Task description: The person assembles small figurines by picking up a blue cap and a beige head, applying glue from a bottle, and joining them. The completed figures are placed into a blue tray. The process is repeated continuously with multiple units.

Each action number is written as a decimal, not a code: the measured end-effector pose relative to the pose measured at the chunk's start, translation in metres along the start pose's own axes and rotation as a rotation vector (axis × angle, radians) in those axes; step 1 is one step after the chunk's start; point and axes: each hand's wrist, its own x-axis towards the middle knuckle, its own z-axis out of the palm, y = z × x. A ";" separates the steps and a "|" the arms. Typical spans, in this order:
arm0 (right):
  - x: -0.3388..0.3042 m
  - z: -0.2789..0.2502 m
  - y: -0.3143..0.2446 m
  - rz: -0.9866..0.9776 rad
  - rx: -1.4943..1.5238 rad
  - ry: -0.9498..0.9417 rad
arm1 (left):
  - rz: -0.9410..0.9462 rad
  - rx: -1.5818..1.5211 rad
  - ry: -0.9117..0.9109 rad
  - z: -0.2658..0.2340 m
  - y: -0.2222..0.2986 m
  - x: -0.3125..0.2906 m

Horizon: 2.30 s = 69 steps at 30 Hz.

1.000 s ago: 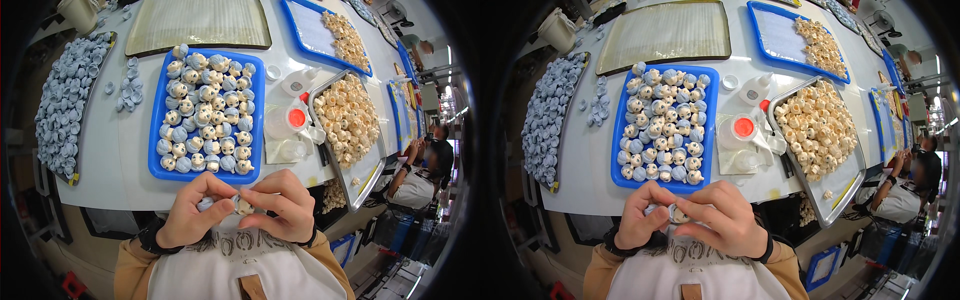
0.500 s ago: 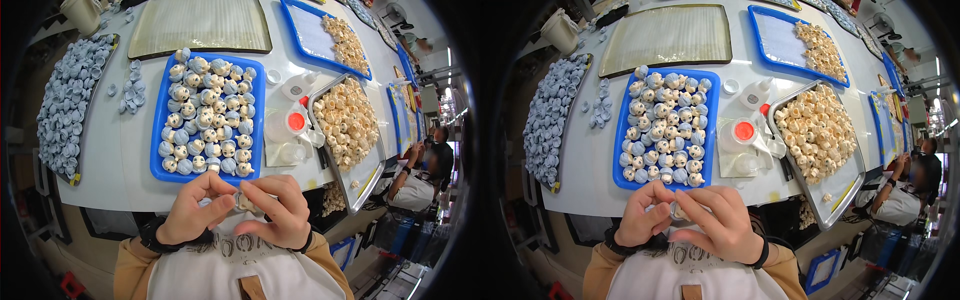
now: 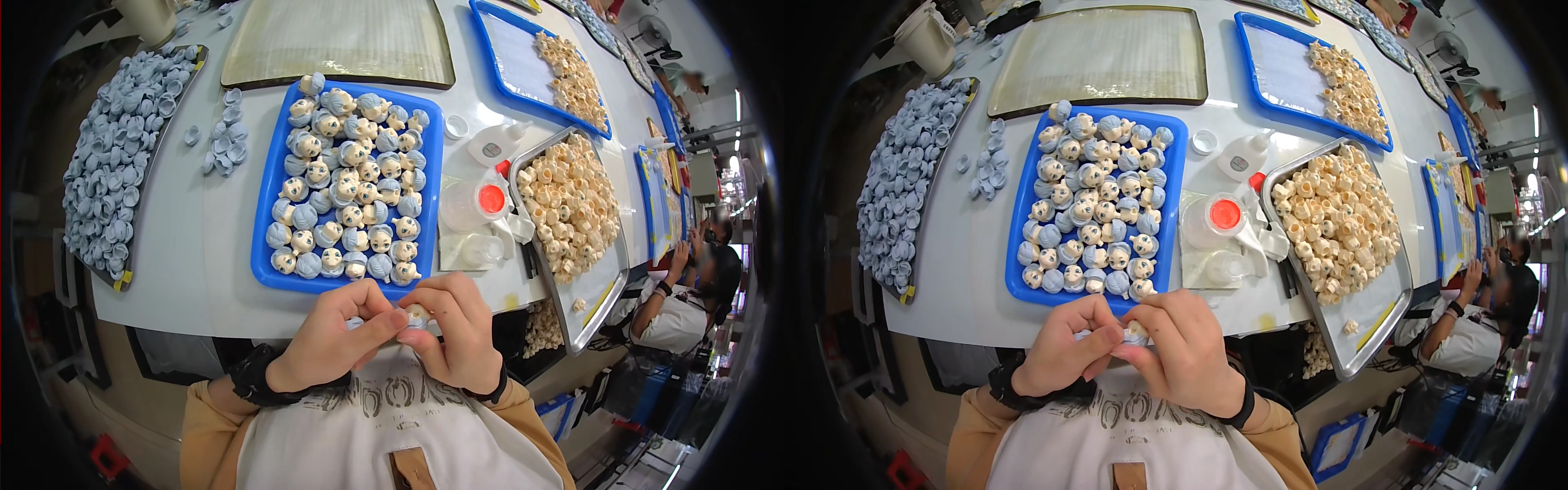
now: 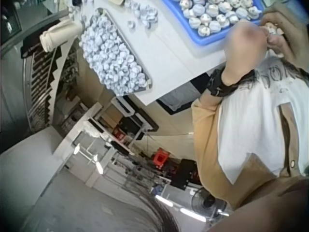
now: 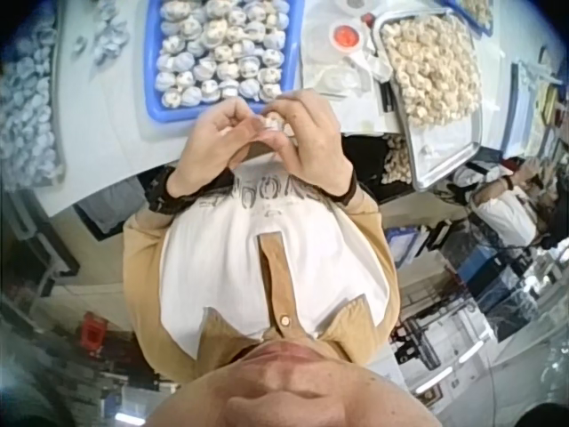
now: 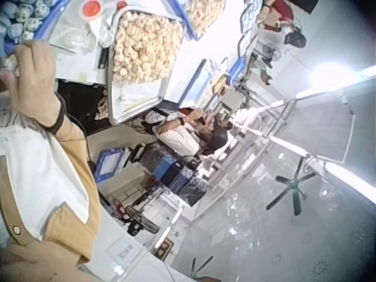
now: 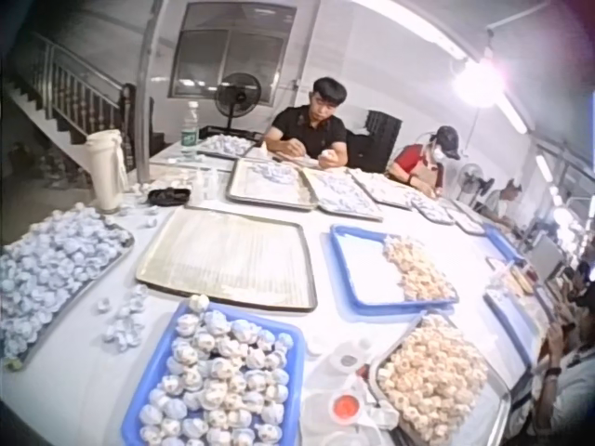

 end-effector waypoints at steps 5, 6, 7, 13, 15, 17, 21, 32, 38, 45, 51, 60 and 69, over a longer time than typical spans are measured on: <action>-0.001 -0.008 0.000 -0.050 0.008 -0.009 | -0.048 -0.036 -0.081 0.002 0.004 -0.002; -0.001 -0.010 -0.001 -0.076 -0.011 -0.009 | -0.053 -0.047 -0.102 0.003 0.006 -0.002; -0.002 -0.011 -0.002 -0.102 -0.008 -0.010 | -0.050 -0.009 -0.131 0.002 0.005 -0.003; -0.007 -0.009 0.003 -0.252 0.087 -0.059 | -0.092 0.315 -0.267 -0.014 0.024 -0.008; -0.003 -0.010 -0.005 -0.133 0.137 -0.015 | -0.016 0.450 -0.185 -0.017 0.038 -0.006; -0.007 -0.018 -0.004 -0.078 0.143 0.008 | 0.155 0.671 -0.060 -0.026 0.054 0.005; -0.026 -0.062 0.005 -0.027 -0.064 0.272 | 0.404 1.103 0.267 -0.045 0.105 0.065; -0.138 -0.167 0.073 0.942 -0.661 0.291 | 0.372 0.690 -0.010 -0.027 0.091 0.014; -0.121 -0.153 0.068 0.833 -0.615 0.301 | -0.162 0.435 -0.345 -0.036 0.055 -0.028; -0.022 -0.068 -0.004 -0.115 0.107 0.180 | -0.011 -0.071 -0.301 -0.009 0.017 -0.014; 0.006 -0.016 -0.010 -0.123 0.220 0.045 | -0.037 -0.158 -0.386 -0.015 0.006 -0.013; -0.002 -0.019 -0.007 -0.085 0.215 0.010 | -0.074 -0.193 -0.392 -0.022 -0.008 -0.013; 0.001 -0.068 0.020 0.201 -0.357 0.240 | 0.073 -0.189 -0.216 -0.015 0.000 -0.015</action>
